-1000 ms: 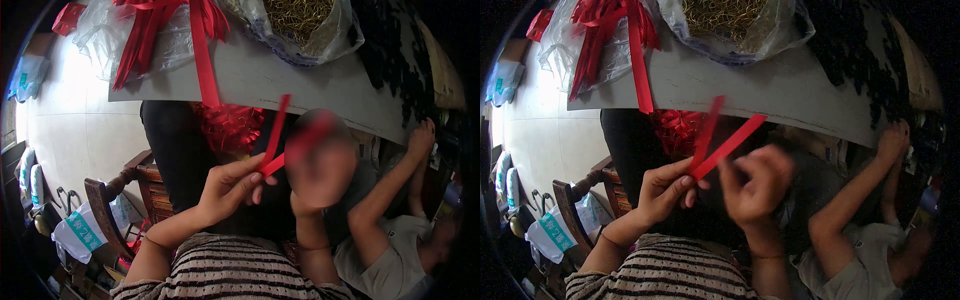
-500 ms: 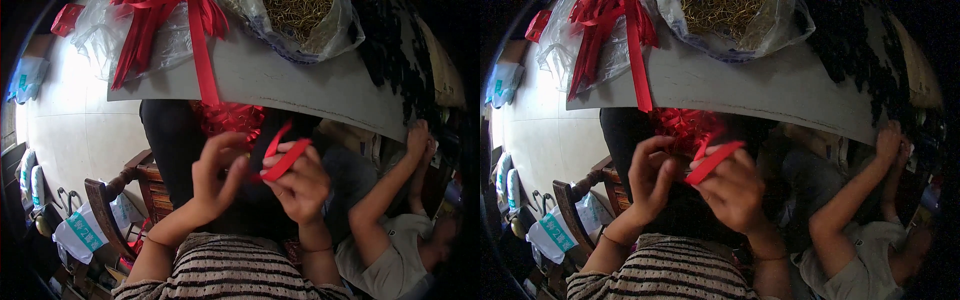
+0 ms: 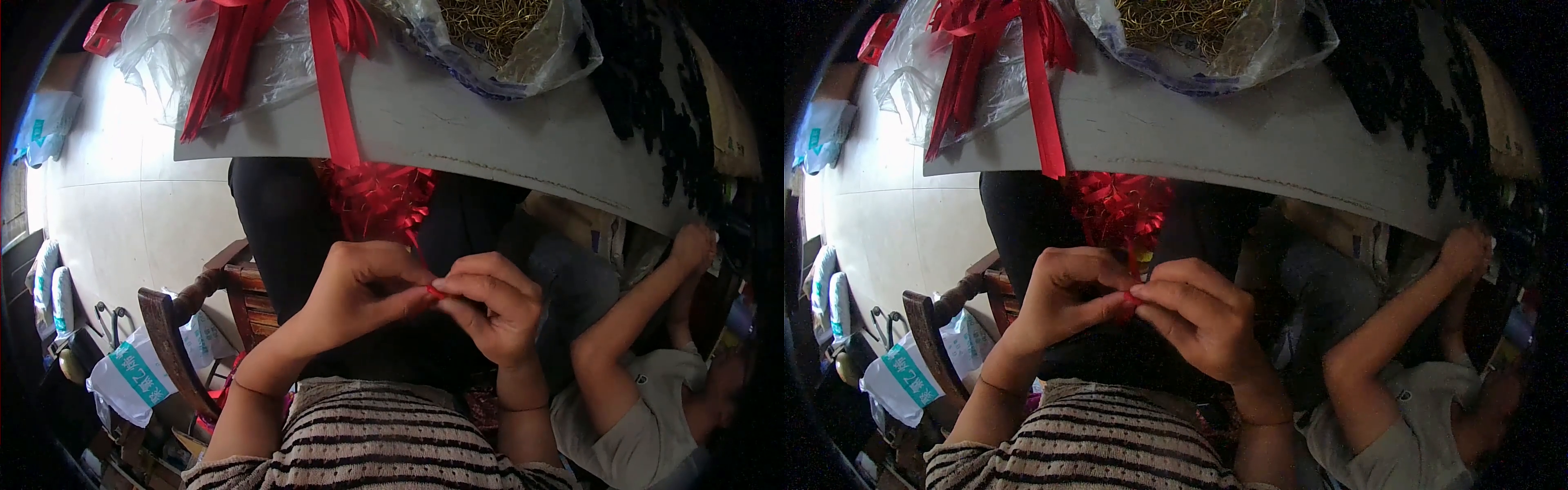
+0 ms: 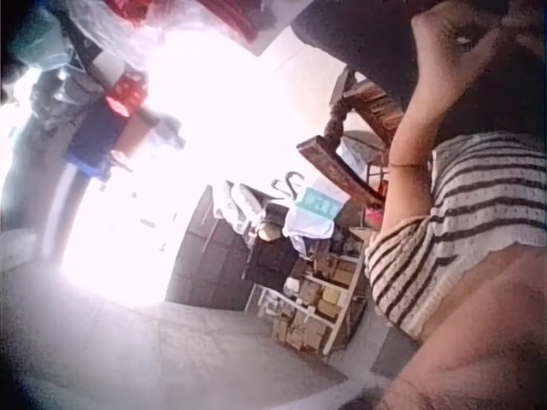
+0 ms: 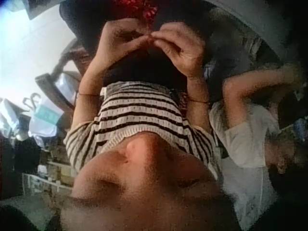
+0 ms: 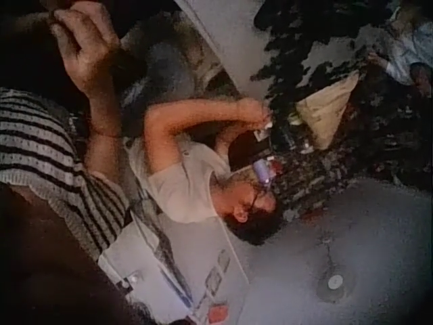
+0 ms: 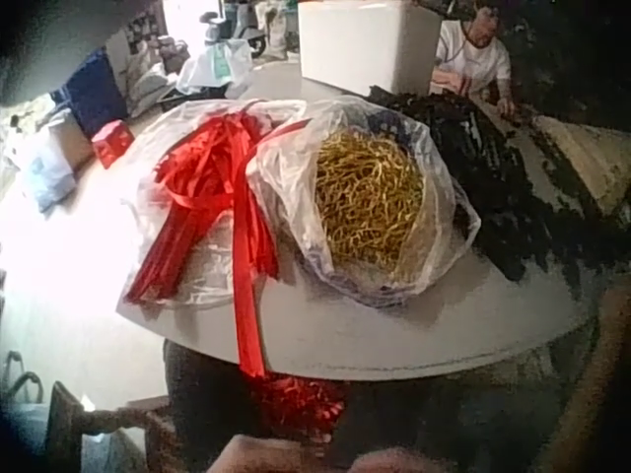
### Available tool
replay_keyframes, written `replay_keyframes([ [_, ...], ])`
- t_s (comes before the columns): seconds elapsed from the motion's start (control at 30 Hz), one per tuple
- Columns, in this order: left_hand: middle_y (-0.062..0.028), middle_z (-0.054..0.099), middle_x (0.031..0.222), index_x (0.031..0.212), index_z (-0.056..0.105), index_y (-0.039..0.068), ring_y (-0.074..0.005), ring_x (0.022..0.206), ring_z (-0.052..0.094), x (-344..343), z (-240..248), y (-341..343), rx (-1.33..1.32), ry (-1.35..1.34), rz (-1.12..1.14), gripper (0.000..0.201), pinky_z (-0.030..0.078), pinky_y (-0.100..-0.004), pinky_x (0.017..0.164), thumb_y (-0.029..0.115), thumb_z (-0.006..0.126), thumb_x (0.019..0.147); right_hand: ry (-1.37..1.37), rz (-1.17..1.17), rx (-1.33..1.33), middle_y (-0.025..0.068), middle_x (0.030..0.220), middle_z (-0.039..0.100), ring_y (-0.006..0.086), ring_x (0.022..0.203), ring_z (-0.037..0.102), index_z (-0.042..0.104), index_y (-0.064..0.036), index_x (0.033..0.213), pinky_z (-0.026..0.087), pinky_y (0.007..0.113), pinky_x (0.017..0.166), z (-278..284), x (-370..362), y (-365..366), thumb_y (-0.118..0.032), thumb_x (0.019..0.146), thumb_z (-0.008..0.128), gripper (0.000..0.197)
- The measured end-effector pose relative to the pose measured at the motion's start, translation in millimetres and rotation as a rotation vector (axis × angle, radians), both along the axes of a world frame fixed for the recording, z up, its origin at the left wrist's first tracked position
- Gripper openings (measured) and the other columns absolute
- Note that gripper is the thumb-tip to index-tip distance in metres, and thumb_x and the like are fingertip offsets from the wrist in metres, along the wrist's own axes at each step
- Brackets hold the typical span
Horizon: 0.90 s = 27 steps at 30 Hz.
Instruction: The person ties red ribbons into decorative bows by hand, securing each one with a small gold ring.
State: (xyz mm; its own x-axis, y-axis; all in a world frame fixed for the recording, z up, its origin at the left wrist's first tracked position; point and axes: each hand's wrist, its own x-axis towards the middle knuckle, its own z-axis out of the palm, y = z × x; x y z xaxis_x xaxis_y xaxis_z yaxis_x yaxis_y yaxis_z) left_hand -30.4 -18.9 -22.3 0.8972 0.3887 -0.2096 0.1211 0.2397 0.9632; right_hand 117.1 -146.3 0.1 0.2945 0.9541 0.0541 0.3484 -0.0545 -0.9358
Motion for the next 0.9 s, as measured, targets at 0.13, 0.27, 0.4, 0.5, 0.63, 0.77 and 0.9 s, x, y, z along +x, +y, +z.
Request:
replay_keyframes([
  [0.13,-0.0075,0.06,0.077,0.084,0.065,0.0,-0.0103,0.066,0.059,7,3,-2,0.171,0.023,-0.001,0.009,0.047,-0.0216,0.059,-0.001,0.067,0.076,0.075,-0.08,-0.09,0.0104,0.087,0.061,0.018,0.073,0.062,0.064,-0.0004,0.089,0.05,0.025,0.06,6,-1,-4,0.001,0.073,0.069,0.016],
  [0.27,-0.0055,0.061,0.077,0.084,0.064,-0.001,-0.0095,0.068,0.058,3,-7,0,-0.005,-0.173,-0.051,0.008,0.046,-0.022,0.063,-0.002,0.066,0.077,0.216,0.069,-0.186,0.0086,0.09,0.062,0.0162,0.075,0.062,0.065,-0.0018,0.088,0.049,0.026,0.06,18,10,3,0.0,0.076,0.067,0.012],
  [0.4,-0.0017,0.062,0.078,0.085,0.065,0.0,-0.0071,0.072,0.056,1,-8,-6,-0.61,-0.127,-0.122,0.008,0.045,-0.0219,0.066,0.001,0.068,0.078,0.039,0.125,0.006,0.011,0.089,0.062,0.0153,0.068,0.057,0.066,-0.0014,0.076,0.044,0.023,0.058,19,20,18,-0.004,0.075,0.064,0.004],
  [0.5,-0.0001,0.061,0.077,0.083,0.065,0.001,-0.006,0.071,0.055,0,-12,-15,-0.784,-0.082,0.049,0.007,0.045,-0.0213,0.065,0.005,0.069,0.078,-0.051,0.199,0.387,0.0095,0.086,0.063,0.0177,0.069,0.058,0.067,-0.0025,0.075,0.046,0.026,0.06,5,22,29,-0.006,0.072,0.068,0.004],
  [0.63,-0.001,0.061,0.075,0.08,0.064,0.001,-0.0083,0.07,0.056,5,-14,-8,-0.386,-0.025,0.525,0.005,0.045,-0.0233,0.059,0.003,0.068,0.077,-0.241,0.049,0.242,0.0068,0.084,0.064,0.0208,0.072,0.061,0.068,-0.0048,0.079,0.05,0.029,0.062,6,6,9,-0.007,0.07,0.072,0.011],
  [0.77,-0.0085,0.06,0.074,0.079,0.064,-0.001,-0.0198,0.067,0.06,15,11,-1,0.651,-0.063,0.16,0.012,0.048,-0.028,0.061,-0.003,0.068,0.069,-0.241,0.071,0.121,0.007,0.082,0.064,0.0206,0.075,0.063,0.067,-0.0039,0.082,0.052,0.03,0.064,32,6,11,-0.005,0.07,0.072,0.012],
  [0.9,-0.01,0.062,0.079,0.085,0.065,0.001,-0.0248,0.07,0.061,9,13,8,0.259,-0.12,-0.083,0.021,0.05,-0.0292,0.062,-0.006,0.067,0.066,-0.001,-0.004,-0.008,0.0088,0.079,0.063,0.0171,0.07,0.063,0.065,-0.0001,0.084,0.05,0.026,0.062,21,16,22,-0.002,0.075,0.068,0.009],
])
